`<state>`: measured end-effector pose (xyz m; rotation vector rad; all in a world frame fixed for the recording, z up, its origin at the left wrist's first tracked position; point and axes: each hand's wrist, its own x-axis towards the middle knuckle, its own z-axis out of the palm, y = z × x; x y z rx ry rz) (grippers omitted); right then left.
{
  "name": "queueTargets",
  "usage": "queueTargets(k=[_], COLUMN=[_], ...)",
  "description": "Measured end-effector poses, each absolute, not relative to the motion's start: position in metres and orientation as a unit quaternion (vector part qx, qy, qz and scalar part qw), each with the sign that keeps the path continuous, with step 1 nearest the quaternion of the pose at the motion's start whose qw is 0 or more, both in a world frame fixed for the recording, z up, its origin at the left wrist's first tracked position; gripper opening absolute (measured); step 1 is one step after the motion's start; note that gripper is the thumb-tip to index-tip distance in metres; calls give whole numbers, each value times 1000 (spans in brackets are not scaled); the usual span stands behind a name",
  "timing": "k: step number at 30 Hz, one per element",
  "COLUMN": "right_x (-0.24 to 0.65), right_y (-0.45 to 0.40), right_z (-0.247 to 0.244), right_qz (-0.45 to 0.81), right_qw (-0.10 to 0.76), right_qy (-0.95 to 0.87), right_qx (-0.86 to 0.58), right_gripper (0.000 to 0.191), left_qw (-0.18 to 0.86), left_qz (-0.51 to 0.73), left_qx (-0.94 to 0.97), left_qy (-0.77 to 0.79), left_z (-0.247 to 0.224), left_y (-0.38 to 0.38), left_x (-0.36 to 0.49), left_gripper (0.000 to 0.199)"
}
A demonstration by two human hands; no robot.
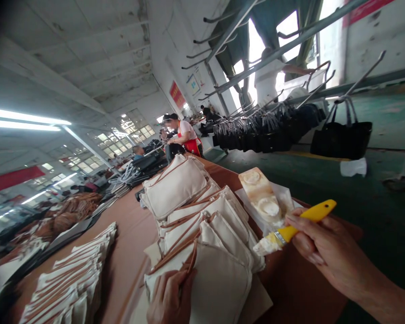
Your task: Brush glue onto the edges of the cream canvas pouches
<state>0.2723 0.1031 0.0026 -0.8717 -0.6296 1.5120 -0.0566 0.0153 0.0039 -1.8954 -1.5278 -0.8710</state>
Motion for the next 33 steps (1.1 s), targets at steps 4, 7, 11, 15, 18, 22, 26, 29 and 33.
queueTargets(k=[4,7,11,15,18,22,26,29,33], right_x=[273,273,265,247,233,218,203,194,196], right_y=[101,98,97,100,106,112,112,113,120], right_z=[5,2,-1,5,16,28,33,33,33], right_qz=[665,666,668,672,659,642,627,595,548], right_qw=[599,599,601,589,589,574,529,514,536], right_qy=[-278,-290,-305,-342,-369,-415,-488,-537,-554], right_qx=[-350,-338,-314,-291,-287,-295,-297,-306,-325], right_gripper=[37,36,32,29,31,34,34,34,31], left_qw=[252,142,-73,-141,-209,-297,-367,-374,-368], left_qz=[-283,-263,-250,-264,-293,-337,-387,-383,-391], left_qx=[-701,-657,-572,-580,-588,-580,-553,-567,-578], left_qy=[-604,-692,-778,-758,-724,-680,-640,-626,-615], left_z=[4,3,3,2,1,2,11,17,15], left_y=[16,33,61,80,80,64,48,40,34], left_x=[-55,-55,-54,-51,-49,-42,-28,-15,-6], left_gripper=[8,13,23,27,34,45,41,33,32])
